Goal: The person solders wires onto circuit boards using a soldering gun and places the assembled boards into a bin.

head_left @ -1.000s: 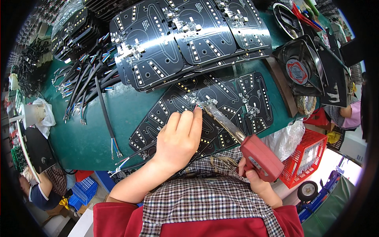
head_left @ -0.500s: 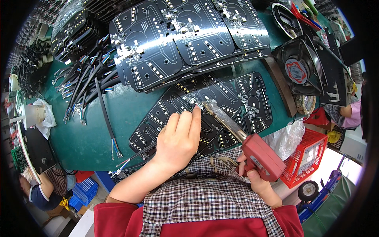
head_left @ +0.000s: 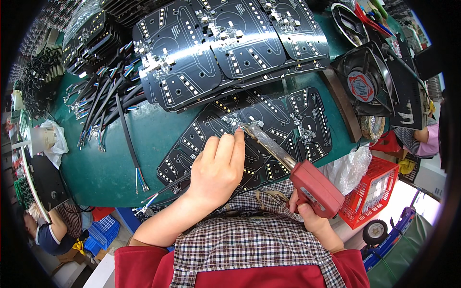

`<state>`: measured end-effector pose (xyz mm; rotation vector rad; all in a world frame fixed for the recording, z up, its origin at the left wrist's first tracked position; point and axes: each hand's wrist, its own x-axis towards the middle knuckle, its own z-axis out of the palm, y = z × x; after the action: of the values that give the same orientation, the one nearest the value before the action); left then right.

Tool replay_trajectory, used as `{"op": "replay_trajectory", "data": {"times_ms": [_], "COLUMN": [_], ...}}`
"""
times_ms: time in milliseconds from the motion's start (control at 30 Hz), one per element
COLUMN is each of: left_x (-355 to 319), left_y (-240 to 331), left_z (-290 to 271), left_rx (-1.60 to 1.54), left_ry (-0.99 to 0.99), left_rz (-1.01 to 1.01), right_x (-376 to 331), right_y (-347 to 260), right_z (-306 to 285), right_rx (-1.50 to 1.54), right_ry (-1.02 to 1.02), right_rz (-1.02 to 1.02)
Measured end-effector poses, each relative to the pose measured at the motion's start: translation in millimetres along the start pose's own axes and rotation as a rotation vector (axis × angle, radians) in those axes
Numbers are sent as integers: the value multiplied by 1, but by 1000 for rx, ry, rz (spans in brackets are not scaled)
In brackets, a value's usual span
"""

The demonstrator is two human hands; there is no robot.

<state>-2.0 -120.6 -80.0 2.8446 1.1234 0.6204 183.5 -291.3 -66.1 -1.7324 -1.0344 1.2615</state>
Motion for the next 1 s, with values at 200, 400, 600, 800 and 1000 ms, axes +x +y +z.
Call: {"op": "replay_trajectory", "data": {"times_ms": [200, 400, 600, 800, 1000], "left_x": [1, 2, 8, -3, 0], "left_y": [2, 4, 11, 5, 9], "left_z": [-1, -4, -13, -2, -3], "left_rx": [20, 48, 77, 10, 98], "left_ry": [-6, -23, -97, -18, -24], "left_rz": [1, 1, -41, -9, 63], "right_x": [2, 0, 0, -3, -1], "right_y": [-12, -9, -18, -11, -12], "right_z": [5, 6, 7, 4, 7], "right_rx": [141, 129, 409, 360, 407], "right_ry": [35, 49, 75, 50, 42], "right_rz": [18, -88, -11, 24, 11]}}
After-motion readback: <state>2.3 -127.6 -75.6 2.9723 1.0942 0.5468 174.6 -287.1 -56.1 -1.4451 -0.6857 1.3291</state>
